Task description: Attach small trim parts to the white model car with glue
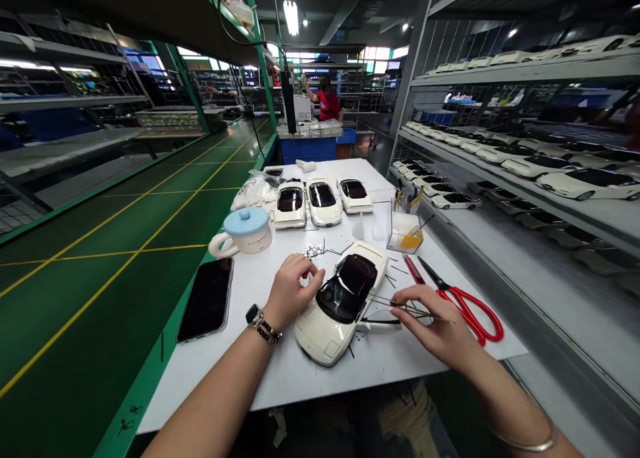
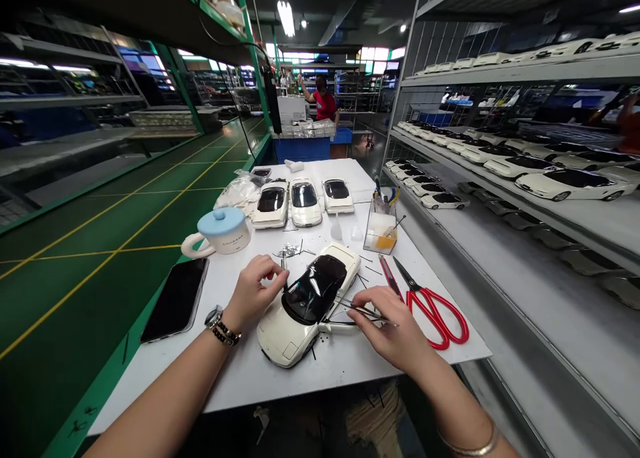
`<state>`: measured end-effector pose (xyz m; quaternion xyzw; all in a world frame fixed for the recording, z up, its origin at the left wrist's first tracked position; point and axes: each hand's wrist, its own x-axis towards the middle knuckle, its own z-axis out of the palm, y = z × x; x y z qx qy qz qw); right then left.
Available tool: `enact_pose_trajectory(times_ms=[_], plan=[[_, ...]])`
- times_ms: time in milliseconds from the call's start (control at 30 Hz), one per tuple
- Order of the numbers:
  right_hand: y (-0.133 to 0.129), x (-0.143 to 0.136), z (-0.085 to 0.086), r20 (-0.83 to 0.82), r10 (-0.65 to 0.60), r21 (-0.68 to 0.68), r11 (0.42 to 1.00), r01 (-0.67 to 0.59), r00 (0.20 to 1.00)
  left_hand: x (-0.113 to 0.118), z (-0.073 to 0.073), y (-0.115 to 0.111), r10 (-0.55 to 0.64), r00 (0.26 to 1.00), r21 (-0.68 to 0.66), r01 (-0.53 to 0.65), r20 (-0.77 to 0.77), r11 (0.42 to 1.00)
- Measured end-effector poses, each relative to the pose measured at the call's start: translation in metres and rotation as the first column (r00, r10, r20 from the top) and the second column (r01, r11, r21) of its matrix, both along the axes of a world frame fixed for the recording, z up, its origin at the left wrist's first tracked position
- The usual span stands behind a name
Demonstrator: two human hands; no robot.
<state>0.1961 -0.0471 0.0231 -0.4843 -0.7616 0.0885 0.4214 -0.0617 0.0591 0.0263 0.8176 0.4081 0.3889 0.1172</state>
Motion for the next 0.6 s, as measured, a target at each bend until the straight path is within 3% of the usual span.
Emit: enact_pose_trajectory(times_ms=[100,200,600], plan=[[0.004,0.001,0.008,0.236,0.042,0.127,0.989,-0.074,0.971,0.000,-0.002,-0.001,-0.018,1.000,0.015,0.018,0.018,1.000],[0.009,-0.003,0.014,0.365,0.007,0.139,0.988,-0.062,0.931,0.000,-0.003,0.000,-0.031,0.999,0.033,0.030,0.039,0.999],[0.019,-0.017,0.017,0.454,0.009,0.139,0.987,-0.080,0.891,0.003,-0.007,0.001,-0.094,0.994,0.085,0.089,0.058,0.992]])
